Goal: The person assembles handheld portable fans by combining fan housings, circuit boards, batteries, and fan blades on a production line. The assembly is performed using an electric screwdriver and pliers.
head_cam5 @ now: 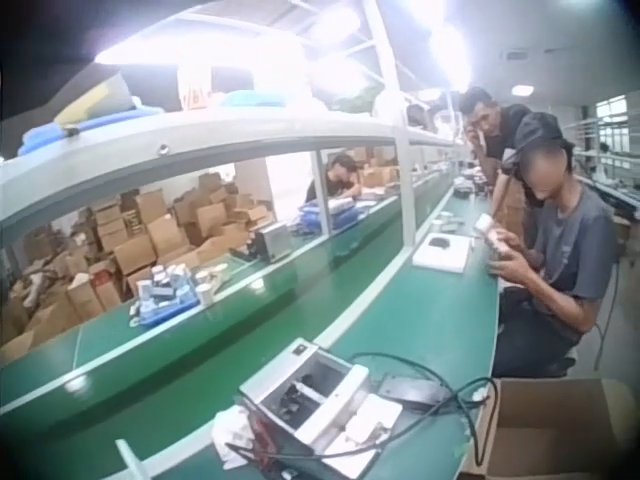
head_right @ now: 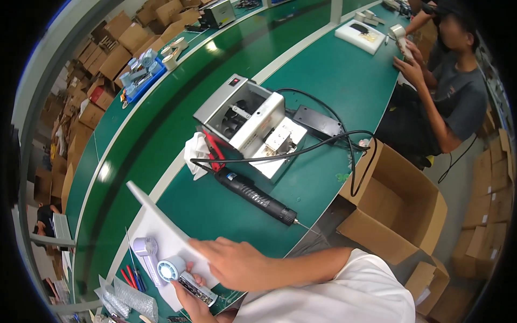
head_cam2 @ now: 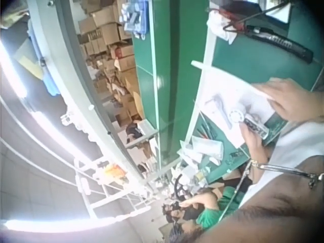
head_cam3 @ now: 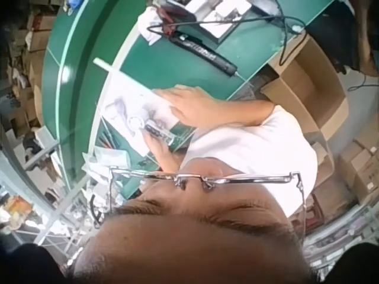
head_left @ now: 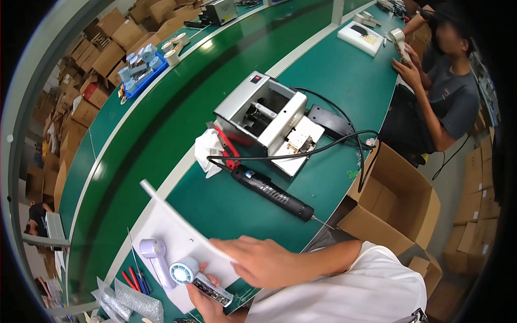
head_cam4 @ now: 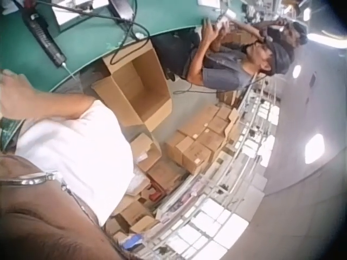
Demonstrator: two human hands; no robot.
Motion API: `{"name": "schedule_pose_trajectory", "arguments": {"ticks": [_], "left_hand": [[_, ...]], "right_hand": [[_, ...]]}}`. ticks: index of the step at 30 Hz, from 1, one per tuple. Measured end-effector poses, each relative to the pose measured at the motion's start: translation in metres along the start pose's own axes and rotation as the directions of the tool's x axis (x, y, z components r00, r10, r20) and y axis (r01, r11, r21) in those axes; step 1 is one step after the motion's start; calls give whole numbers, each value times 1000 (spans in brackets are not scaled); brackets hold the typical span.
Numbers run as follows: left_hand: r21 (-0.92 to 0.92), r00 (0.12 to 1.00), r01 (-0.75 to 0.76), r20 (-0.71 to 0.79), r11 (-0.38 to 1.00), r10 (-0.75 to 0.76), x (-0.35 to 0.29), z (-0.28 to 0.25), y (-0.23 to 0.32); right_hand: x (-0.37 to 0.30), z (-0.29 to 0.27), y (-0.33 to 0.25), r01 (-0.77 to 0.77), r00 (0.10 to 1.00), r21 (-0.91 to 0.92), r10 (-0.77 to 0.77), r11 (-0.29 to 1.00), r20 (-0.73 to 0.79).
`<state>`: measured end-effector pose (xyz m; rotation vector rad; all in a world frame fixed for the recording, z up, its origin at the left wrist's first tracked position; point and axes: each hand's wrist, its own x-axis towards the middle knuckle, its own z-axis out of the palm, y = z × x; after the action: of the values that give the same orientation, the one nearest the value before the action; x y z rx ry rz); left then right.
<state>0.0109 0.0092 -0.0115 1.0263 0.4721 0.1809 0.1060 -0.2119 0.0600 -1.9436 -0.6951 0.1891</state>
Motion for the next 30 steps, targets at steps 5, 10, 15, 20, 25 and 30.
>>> {"name": "schedule_pose_trajectory", "arguments": {"ticks": [5,10,15,20,25,30], "left_hand": [[-1,1000,16,6,1000,-16,2,2,1],[43,999,-26,37,999,25,1,8,5],[103,999,40,32,994,-44,-2,16,13],[193,993,112,23,975,-119,-3,18,20],[174,981,150,99,973,-169,2,3,19],[151,955,297,-28,943,-296,13,15,25]], "right_hand": [[5,-18,33,-252,965,-63,245,966,-91],[-10,-31,41,-108,916,-244,1,964,-401],[-24,-61,52,-267,894,-529,2,805,-448],[-26,-52,77,-331,914,-543,118,772,-389],[-35,-58,77,-263,918,-492,58,830,-392],[-47,-55,75,-219,933,-471,42,855,-358]]}}
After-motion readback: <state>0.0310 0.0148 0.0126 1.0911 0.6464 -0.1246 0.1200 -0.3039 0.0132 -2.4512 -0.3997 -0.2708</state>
